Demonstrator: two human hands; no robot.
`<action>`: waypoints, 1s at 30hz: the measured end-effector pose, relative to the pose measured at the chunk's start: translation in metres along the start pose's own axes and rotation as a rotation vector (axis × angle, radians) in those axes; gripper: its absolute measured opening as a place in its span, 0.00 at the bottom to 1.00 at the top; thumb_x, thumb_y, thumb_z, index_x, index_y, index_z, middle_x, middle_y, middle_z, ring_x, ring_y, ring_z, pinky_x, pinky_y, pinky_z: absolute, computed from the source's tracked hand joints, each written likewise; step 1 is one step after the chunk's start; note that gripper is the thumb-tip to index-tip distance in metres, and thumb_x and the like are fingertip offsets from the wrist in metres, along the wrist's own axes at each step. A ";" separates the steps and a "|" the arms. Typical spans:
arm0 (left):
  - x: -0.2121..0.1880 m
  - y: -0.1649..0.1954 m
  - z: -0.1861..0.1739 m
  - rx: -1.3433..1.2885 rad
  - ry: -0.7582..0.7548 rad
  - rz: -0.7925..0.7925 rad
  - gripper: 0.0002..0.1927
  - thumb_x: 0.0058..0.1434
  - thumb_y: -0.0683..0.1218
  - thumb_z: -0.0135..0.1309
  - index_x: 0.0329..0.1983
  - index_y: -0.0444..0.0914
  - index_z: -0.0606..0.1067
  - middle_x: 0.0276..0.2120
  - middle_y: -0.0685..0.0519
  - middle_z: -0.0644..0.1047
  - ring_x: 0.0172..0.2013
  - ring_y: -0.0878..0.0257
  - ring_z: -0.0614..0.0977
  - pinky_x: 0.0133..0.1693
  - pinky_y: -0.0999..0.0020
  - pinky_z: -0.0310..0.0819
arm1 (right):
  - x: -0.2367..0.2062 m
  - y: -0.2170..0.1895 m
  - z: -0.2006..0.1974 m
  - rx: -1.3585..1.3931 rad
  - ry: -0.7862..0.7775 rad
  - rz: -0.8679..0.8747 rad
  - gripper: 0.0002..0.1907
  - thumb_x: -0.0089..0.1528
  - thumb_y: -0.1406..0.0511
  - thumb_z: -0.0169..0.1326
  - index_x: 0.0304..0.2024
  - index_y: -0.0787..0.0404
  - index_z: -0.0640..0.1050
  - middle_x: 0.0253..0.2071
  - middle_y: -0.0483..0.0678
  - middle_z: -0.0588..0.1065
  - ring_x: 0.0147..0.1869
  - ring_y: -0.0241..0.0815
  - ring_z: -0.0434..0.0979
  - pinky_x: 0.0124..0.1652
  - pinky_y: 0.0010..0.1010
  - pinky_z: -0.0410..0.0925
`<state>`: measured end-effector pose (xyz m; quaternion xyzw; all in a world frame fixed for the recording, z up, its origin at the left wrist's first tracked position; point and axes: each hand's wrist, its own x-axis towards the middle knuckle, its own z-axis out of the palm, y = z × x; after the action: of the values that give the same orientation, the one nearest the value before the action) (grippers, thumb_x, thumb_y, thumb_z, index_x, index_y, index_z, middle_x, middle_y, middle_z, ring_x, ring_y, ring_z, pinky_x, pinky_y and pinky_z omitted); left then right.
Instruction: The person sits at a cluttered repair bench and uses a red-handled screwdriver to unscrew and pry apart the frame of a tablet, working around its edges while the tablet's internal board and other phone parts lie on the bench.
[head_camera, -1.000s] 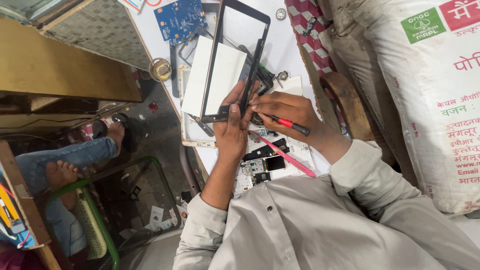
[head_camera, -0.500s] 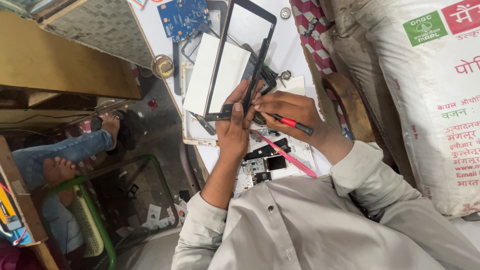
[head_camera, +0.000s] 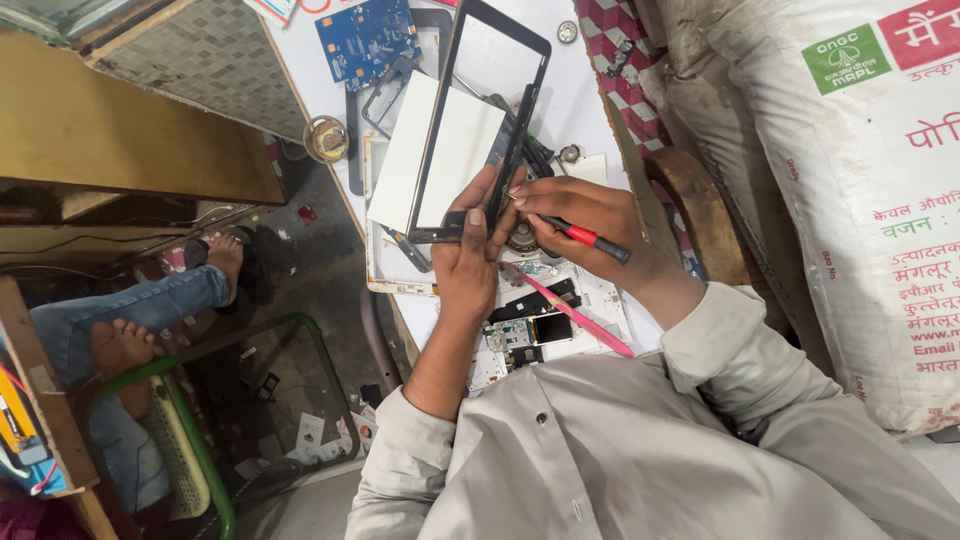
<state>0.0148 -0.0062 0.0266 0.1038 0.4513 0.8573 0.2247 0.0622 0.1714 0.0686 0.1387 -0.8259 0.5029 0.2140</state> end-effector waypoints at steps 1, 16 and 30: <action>0.000 0.000 0.000 0.009 0.004 -0.006 0.28 0.79 0.49 0.40 0.73 0.26 0.58 0.69 0.31 0.65 0.70 0.46 0.69 0.70 0.56 0.68 | 0.000 0.000 0.000 -0.004 -0.008 -0.008 0.11 0.63 0.76 0.58 0.48 0.67 0.79 0.51 0.56 0.79 0.55 0.48 0.84 0.53 0.33 0.77; 0.000 0.002 0.000 0.050 0.035 -0.056 0.28 0.78 0.50 0.40 0.74 0.29 0.58 0.69 0.34 0.67 0.67 0.53 0.73 0.67 0.61 0.70 | -0.006 0.011 0.009 0.028 -0.034 -0.071 0.11 0.58 0.76 0.63 0.41 0.65 0.77 0.46 0.55 0.80 0.51 0.49 0.84 0.49 0.34 0.78; -0.001 0.003 0.000 0.073 0.040 -0.062 0.28 0.78 0.51 0.40 0.74 0.29 0.59 0.68 0.35 0.68 0.66 0.55 0.73 0.67 0.62 0.70 | -0.005 0.008 0.006 0.015 -0.050 -0.110 0.11 0.58 0.76 0.62 0.41 0.65 0.76 0.49 0.56 0.80 0.50 0.50 0.83 0.47 0.35 0.77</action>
<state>0.0144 -0.0080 0.0295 0.0807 0.4899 0.8348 0.2380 0.0617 0.1698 0.0568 0.1978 -0.8184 0.4929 0.2195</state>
